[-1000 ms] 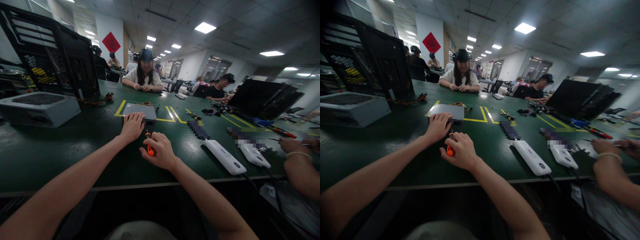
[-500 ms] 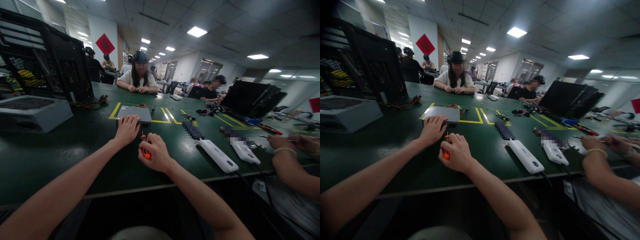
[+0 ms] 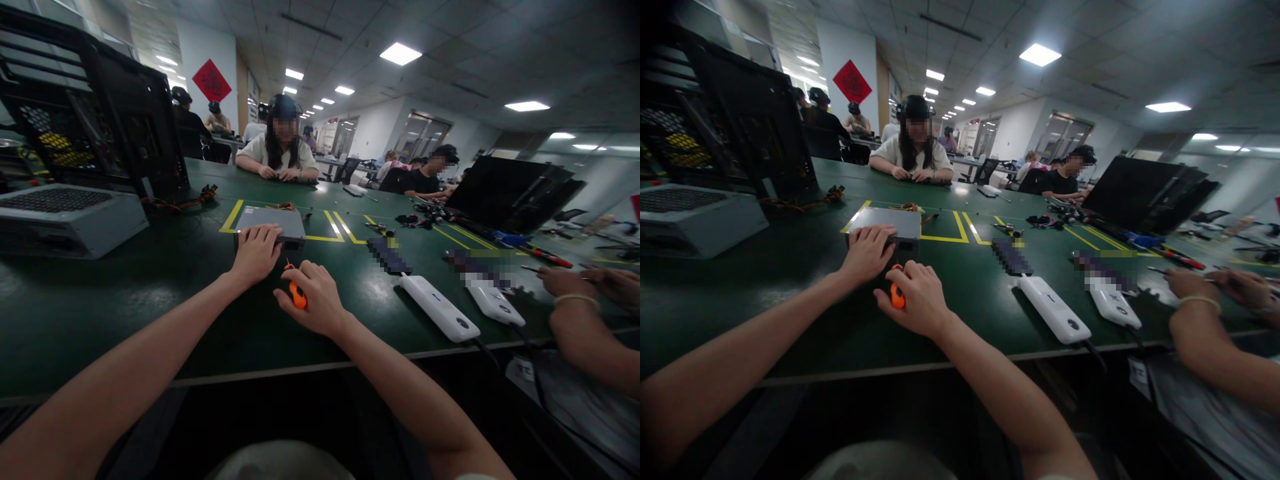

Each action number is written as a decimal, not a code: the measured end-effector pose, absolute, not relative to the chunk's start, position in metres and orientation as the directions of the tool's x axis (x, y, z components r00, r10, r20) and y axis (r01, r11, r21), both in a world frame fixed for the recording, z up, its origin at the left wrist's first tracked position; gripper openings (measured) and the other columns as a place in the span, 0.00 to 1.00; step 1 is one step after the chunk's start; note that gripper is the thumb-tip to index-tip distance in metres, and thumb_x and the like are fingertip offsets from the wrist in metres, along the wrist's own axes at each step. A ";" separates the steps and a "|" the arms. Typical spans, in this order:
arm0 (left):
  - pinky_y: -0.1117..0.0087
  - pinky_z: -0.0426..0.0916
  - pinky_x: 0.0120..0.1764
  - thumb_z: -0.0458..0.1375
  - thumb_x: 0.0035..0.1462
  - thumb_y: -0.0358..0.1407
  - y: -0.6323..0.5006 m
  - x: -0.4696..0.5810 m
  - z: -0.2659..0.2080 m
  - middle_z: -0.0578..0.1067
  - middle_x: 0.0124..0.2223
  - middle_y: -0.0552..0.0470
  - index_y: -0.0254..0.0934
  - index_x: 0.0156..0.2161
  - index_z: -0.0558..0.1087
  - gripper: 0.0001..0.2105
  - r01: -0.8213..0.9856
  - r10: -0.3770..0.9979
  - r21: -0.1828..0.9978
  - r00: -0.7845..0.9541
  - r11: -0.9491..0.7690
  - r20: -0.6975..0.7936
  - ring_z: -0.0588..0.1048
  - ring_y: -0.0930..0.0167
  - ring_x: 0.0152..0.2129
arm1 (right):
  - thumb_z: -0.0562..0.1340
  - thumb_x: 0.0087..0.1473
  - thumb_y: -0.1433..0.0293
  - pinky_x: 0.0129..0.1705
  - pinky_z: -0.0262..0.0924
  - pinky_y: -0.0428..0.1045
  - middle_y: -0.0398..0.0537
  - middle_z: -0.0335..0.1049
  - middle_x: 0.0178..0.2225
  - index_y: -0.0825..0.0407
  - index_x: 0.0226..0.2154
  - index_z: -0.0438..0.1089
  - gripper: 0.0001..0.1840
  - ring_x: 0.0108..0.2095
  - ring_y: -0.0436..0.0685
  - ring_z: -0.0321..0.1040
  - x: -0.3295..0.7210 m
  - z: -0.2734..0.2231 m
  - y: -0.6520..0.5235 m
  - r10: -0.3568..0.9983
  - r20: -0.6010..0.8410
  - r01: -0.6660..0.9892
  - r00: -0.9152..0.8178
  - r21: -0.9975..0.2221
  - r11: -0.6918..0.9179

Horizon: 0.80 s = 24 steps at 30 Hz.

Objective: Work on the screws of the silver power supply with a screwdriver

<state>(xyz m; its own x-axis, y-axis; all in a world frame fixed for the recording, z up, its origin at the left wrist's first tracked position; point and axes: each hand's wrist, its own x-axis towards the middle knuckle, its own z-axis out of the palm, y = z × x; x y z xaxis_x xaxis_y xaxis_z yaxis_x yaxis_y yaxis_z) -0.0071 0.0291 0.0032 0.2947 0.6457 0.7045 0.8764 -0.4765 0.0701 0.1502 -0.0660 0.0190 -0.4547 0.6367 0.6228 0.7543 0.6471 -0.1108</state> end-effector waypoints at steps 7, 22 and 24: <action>0.56 0.52 0.51 0.45 0.59 0.35 0.028 -0.007 0.005 0.67 0.54 0.45 0.37 0.50 0.64 0.16 0.881 0.656 0.066 0.297 -0.468 0.694 0.62 0.61 0.50 | 0.55 0.49 0.66 0.35 0.51 0.48 0.45 0.63 0.30 0.51 0.34 0.64 0.08 0.30 0.52 0.59 0.152 0.018 -0.064 0.614 0.610 0.731 -0.501 -0.081 0.677; 0.57 0.52 0.51 0.45 0.59 0.36 0.025 -0.006 0.007 0.67 0.54 0.45 0.37 0.50 0.65 0.16 0.871 0.658 0.099 0.285 -0.482 0.697 0.62 0.61 0.50 | 0.55 0.52 0.61 0.36 0.53 0.48 0.46 0.61 0.30 0.51 0.31 0.66 0.11 0.31 0.53 0.58 0.151 0.021 -0.066 0.611 0.601 0.719 -0.516 -0.084 0.690; 0.56 0.52 0.51 0.45 0.59 0.36 0.026 -0.006 0.007 0.67 0.54 0.45 0.37 0.50 0.65 0.16 0.873 0.661 0.099 0.283 -0.477 0.695 0.62 0.61 0.50 | 0.54 0.54 0.60 0.36 0.54 0.48 0.46 0.61 0.30 0.51 0.34 0.65 0.13 0.31 0.52 0.59 0.151 0.021 -0.067 0.639 0.606 0.725 -0.474 -0.144 0.673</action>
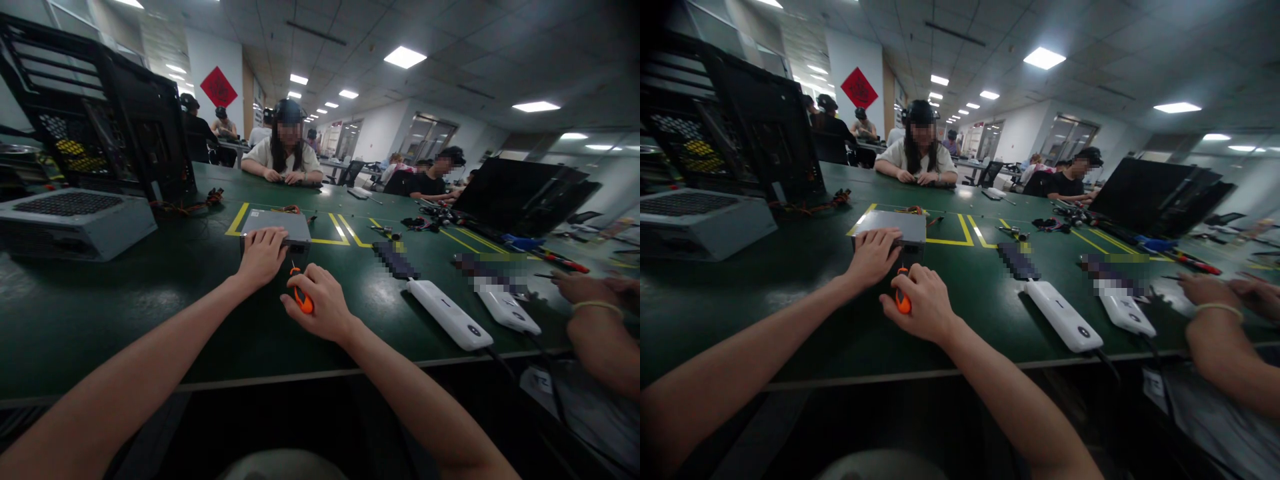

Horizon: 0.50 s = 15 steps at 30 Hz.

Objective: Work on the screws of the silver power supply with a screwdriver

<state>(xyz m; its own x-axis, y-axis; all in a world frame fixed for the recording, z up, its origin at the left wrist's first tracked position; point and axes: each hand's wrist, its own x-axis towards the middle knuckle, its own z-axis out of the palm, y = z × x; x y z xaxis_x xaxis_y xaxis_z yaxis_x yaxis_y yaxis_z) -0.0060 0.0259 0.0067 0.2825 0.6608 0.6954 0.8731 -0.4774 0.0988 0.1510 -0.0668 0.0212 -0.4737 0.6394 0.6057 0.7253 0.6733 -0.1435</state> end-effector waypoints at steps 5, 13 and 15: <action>0.57 0.52 0.50 0.45 0.59 0.35 0.028 -0.006 0.006 0.67 0.54 0.45 0.37 0.50 0.65 0.15 0.880 0.656 0.075 0.289 -0.469 0.697 0.62 0.61 0.50 | 0.53 0.53 0.66 0.34 0.55 0.47 0.44 0.63 0.29 0.52 0.39 0.61 0.11 0.27 0.50 0.59 0.153 0.020 -0.067 0.685 0.601 0.713 -0.411 -0.256 0.652; 0.57 0.52 0.50 0.46 0.59 0.35 0.028 -0.007 0.005 0.67 0.54 0.45 0.37 0.50 0.64 0.15 0.877 0.651 0.075 0.292 -0.474 0.700 0.62 0.61 0.50 | 0.53 0.54 0.63 0.34 0.55 0.47 0.45 0.61 0.29 0.52 0.38 0.64 0.13 0.30 0.51 0.60 0.153 0.024 -0.067 0.661 0.636 0.695 -0.397 -0.262 0.669; 0.57 0.52 0.50 0.45 0.59 0.35 0.028 -0.007 0.004 0.67 0.54 0.45 0.37 0.50 0.64 0.15 0.875 0.649 0.072 0.298 -0.479 0.700 0.62 0.61 0.50 | 0.52 0.55 0.65 0.32 0.55 0.46 0.42 0.61 0.27 0.53 0.41 0.62 0.13 0.27 0.50 0.60 0.153 0.023 -0.067 0.695 0.631 0.687 -0.344 -0.335 0.644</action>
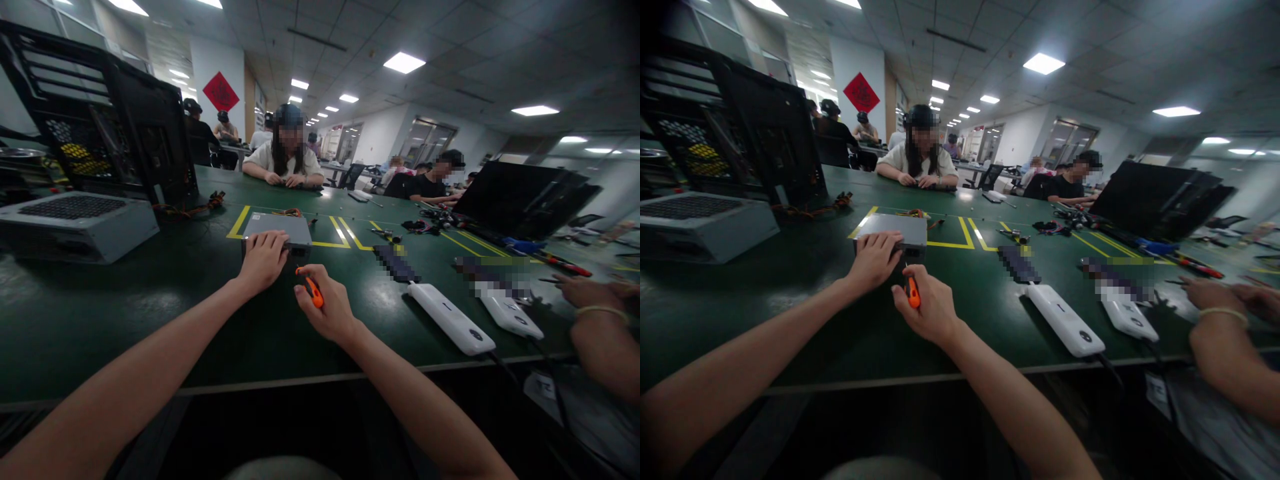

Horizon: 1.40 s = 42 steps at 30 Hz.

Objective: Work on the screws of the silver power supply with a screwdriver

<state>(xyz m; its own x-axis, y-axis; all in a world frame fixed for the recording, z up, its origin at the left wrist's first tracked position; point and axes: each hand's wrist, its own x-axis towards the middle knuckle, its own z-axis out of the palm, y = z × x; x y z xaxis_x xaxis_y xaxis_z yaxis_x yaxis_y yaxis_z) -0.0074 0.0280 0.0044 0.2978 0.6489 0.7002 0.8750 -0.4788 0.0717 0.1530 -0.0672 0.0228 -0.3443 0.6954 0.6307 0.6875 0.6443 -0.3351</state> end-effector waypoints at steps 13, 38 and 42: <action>0.56 0.52 0.51 0.45 0.58 0.35 0.027 -0.008 0.006 0.67 0.54 0.44 0.37 0.50 0.64 0.16 0.872 0.663 0.098 0.287 -0.480 0.691 0.62 0.60 0.50 | 0.52 0.54 0.65 0.33 0.56 0.46 0.43 0.62 0.27 0.52 0.42 0.62 0.13 0.27 0.50 0.60 0.153 0.022 -0.066 0.688 0.614 0.678 -0.386 -0.317 0.663; 0.57 0.51 0.51 0.45 0.59 0.35 0.026 -0.007 0.006 0.66 0.54 0.45 0.37 0.50 0.64 0.15 0.870 0.665 0.097 0.293 -0.484 0.687 0.62 0.61 0.51 | 0.52 0.55 0.65 0.29 0.53 0.46 0.40 0.62 0.24 0.52 0.41 0.61 0.13 0.23 0.49 0.59 0.157 0.022 -0.067 0.719 0.603 0.728 -0.347 -0.310 0.611; 0.57 0.52 0.51 0.45 0.59 0.35 0.026 -0.007 0.006 0.66 0.54 0.45 0.37 0.50 0.63 0.15 0.871 0.665 0.094 0.294 -0.482 0.687 0.62 0.61 0.51 | 0.55 0.51 0.66 0.34 0.52 0.47 0.44 0.62 0.29 0.51 0.34 0.66 0.09 0.28 0.51 0.59 0.158 0.023 -0.067 0.607 0.642 0.708 -0.469 -0.139 0.693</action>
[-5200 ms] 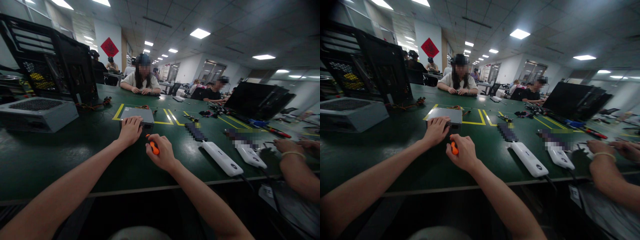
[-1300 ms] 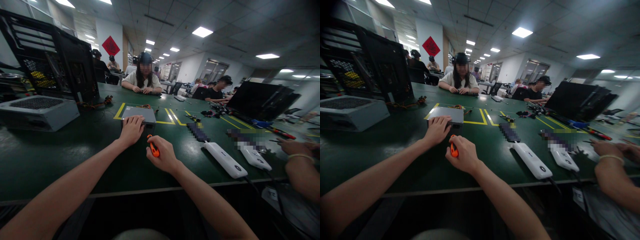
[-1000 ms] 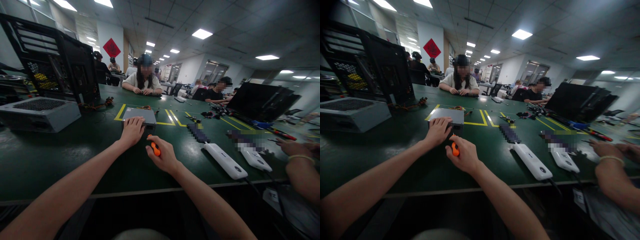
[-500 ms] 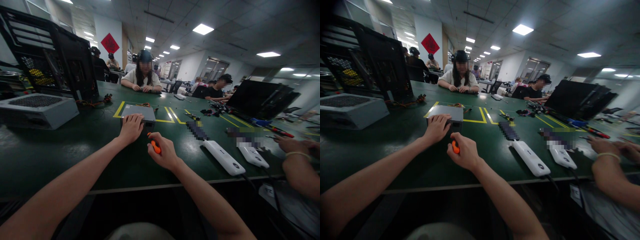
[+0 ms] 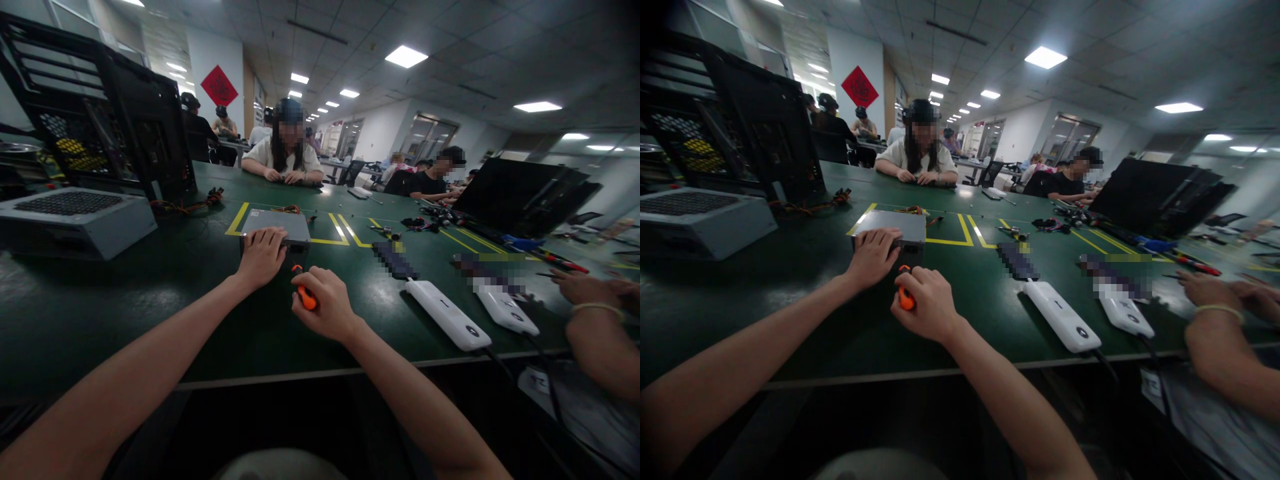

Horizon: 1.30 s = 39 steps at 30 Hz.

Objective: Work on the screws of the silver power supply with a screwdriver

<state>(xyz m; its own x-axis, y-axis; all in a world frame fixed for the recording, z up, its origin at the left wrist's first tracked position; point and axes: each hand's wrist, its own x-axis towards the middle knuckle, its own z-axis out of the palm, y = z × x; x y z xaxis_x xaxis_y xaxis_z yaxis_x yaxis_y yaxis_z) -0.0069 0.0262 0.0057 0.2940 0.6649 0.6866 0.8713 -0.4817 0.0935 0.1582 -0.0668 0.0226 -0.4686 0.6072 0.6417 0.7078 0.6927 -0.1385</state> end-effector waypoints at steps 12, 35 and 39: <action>0.57 0.52 0.51 0.46 0.58 0.34 0.028 -0.006 0.004 0.67 0.54 0.45 0.37 0.50 0.64 0.15 0.873 0.653 0.085 0.292 -0.481 0.699 0.62 0.61 0.50 | 0.52 0.55 0.64 0.33 0.51 0.48 0.43 0.64 0.26 0.53 0.37 0.64 0.12 0.25 0.50 0.58 0.157 0.022 -0.067 0.634 0.677 0.739 -0.374 -0.196 0.644; 0.57 0.53 0.51 0.46 0.58 0.35 0.028 -0.006 0.006 0.68 0.53 0.45 0.37 0.50 0.64 0.15 0.880 0.641 0.071 0.284 -0.469 0.713 0.63 0.61 0.50 | 0.53 0.55 0.64 0.35 0.52 0.48 0.42 0.64 0.25 0.52 0.38 0.64 0.11 0.26 0.50 0.59 0.154 0.022 -0.066 0.669 0.665 0.750 -0.332 -0.244 0.615; 0.57 0.53 0.50 0.46 0.58 0.35 0.028 -0.007 0.006 0.68 0.53 0.46 0.37 0.50 0.64 0.15 0.886 0.648 0.063 0.286 -0.460 0.706 0.64 0.61 0.49 | 0.55 0.52 0.67 0.36 0.52 0.48 0.43 0.64 0.26 0.52 0.36 0.63 0.08 0.26 0.51 0.59 0.153 0.021 -0.065 0.634 0.680 0.728 -0.369 -0.212 0.652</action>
<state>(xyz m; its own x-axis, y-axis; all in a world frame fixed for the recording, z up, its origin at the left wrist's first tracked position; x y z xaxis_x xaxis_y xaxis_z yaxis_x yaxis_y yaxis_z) -0.0067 0.0281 0.0057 0.2859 0.6476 0.7063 0.8857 -0.4600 0.0633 0.1528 -0.0648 0.0210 -0.3688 0.6337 0.6800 0.7283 0.6516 -0.2121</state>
